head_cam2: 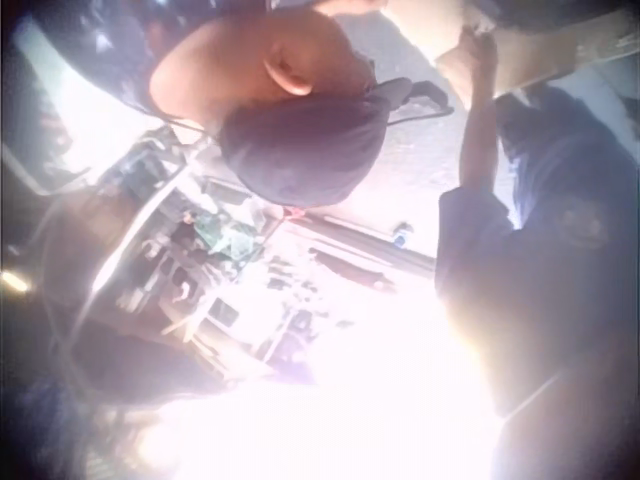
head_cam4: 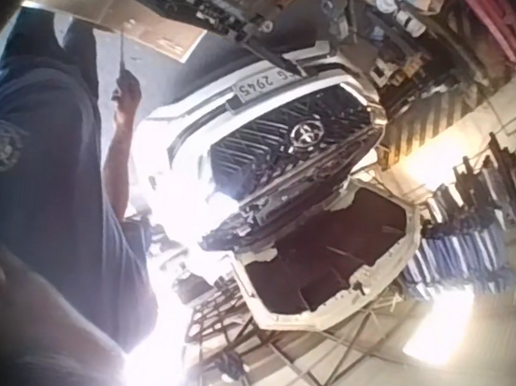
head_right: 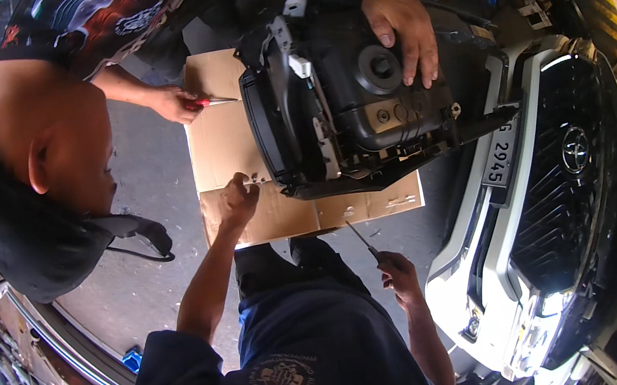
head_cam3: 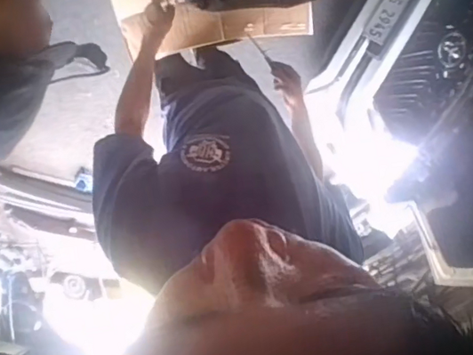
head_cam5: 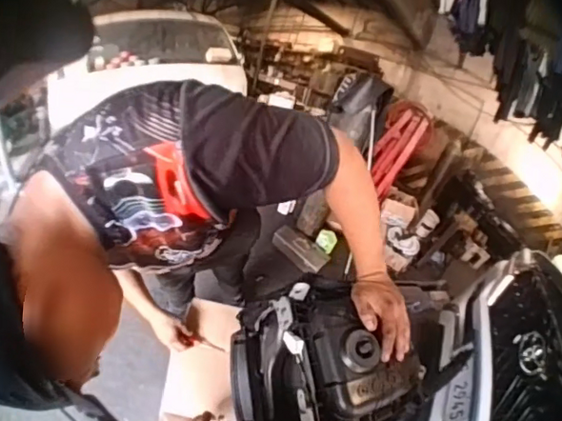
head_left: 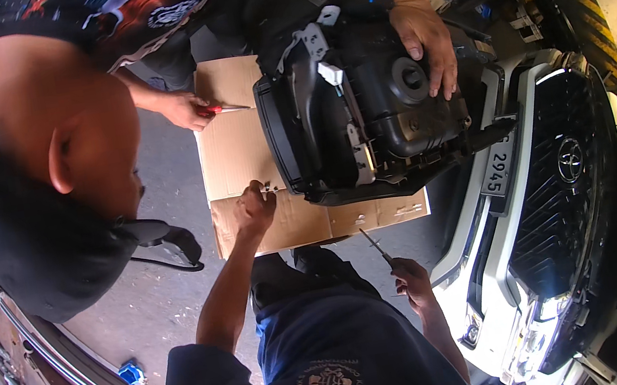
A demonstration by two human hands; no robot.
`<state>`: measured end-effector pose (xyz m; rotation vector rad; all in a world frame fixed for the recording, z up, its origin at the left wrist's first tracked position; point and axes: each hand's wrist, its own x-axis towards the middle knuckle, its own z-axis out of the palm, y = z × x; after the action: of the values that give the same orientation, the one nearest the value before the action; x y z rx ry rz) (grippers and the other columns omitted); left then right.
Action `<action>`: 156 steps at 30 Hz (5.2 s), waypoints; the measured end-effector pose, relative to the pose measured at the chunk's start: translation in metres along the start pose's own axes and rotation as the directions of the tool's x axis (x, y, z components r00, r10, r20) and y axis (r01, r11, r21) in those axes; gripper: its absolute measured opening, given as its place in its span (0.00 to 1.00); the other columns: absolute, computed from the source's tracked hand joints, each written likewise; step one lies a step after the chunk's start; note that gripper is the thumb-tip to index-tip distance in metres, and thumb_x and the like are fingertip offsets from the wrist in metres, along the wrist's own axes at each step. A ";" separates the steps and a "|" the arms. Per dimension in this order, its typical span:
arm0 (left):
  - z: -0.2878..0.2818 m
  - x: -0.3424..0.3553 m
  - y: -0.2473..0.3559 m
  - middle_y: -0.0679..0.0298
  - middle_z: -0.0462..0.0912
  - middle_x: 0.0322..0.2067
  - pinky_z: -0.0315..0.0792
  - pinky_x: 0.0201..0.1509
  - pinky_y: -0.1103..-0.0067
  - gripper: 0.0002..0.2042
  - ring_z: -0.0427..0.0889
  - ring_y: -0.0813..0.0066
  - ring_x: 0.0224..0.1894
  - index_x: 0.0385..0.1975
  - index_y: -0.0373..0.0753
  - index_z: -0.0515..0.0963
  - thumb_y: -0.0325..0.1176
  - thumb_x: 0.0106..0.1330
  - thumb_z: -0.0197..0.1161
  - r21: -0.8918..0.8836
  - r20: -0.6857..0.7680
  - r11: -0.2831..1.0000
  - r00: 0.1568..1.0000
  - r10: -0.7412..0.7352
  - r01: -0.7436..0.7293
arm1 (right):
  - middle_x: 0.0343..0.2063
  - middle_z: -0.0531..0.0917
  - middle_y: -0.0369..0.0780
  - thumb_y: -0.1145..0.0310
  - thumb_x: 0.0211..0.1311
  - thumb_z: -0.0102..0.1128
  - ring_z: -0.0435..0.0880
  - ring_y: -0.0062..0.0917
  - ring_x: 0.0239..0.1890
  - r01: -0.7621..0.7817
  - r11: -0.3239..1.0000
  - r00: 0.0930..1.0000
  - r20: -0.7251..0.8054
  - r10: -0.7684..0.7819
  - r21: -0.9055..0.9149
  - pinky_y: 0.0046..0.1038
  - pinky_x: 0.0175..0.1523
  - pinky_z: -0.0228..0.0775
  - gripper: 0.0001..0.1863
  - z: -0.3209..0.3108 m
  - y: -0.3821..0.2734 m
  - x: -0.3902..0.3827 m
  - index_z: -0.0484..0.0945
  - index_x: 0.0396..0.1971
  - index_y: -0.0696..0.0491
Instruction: The person places cardboard on a drum, sets down a car part with a coworker, and disassembles the car part using screwdrivers.
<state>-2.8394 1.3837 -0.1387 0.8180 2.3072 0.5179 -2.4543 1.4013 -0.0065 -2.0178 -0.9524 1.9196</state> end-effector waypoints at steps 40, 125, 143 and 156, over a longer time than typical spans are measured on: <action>-0.060 -0.086 -0.047 0.47 0.75 0.51 0.73 0.49 0.67 0.24 0.80 0.52 0.43 0.55 0.33 0.66 0.29 0.57 0.60 -0.428 0.280 0.851 0.852 0.443 -0.303 | 0.26 0.77 0.33 0.63 0.65 0.55 0.71 0.13 0.22 0.077 0.991 0.962 0.269 -0.046 -0.106 0.18 0.26 0.65 0.17 0.191 -0.014 -0.030 0.77 0.50 0.54; -0.207 0.144 0.234 0.55 0.75 0.43 0.74 0.44 0.68 0.35 0.78 0.60 0.42 0.62 0.46 0.55 0.21 0.52 0.60 -0.073 0.422 0.374 0.311 0.851 -0.924 | 0.34 0.83 0.44 0.61 0.55 0.61 0.83 0.27 0.32 0.107 0.921 0.941 -0.336 0.027 0.374 0.29 0.37 0.76 0.22 0.370 0.017 0.033 0.77 0.47 0.58; -0.189 0.130 0.228 0.51 0.72 0.45 0.75 0.45 0.68 0.38 0.76 0.55 0.48 0.64 0.44 0.54 0.21 0.50 0.61 -0.065 0.202 0.394 0.375 0.905 -0.917 | 0.29 0.82 0.40 0.66 0.53 0.61 0.81 0.22 0.26 0.024 0.853 0.937 -0.310 0.163 0.521 0.25 0.26 0.73 0.19 0.323 0.050 0.004 0.75 0.44 0.61; -0.193 0.136 0.219 0.49 0.68 0.45 0.72 0.47 0.64 0.35 0.75 0.51 0.47 0.60 0.40 0.56 0.20 0.50 0.61 -0.235 0.274 0.376 0.310 0.910 -0.896 | 0.29 0.82 0.41 0.68 0.53 0.63 0.81 0.22 0.25 -0.006 0.833 0.899 -0.362 0.247 0.553 0.24 0.26 0.72 0.19 0.346 0.000 -0.005 0.76 0.44 0.62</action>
<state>-2.9600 1.6056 0.0608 2.0325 1.2513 0.7778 -2.7820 1.3002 -0.0501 -2.0340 -0.1341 1.4704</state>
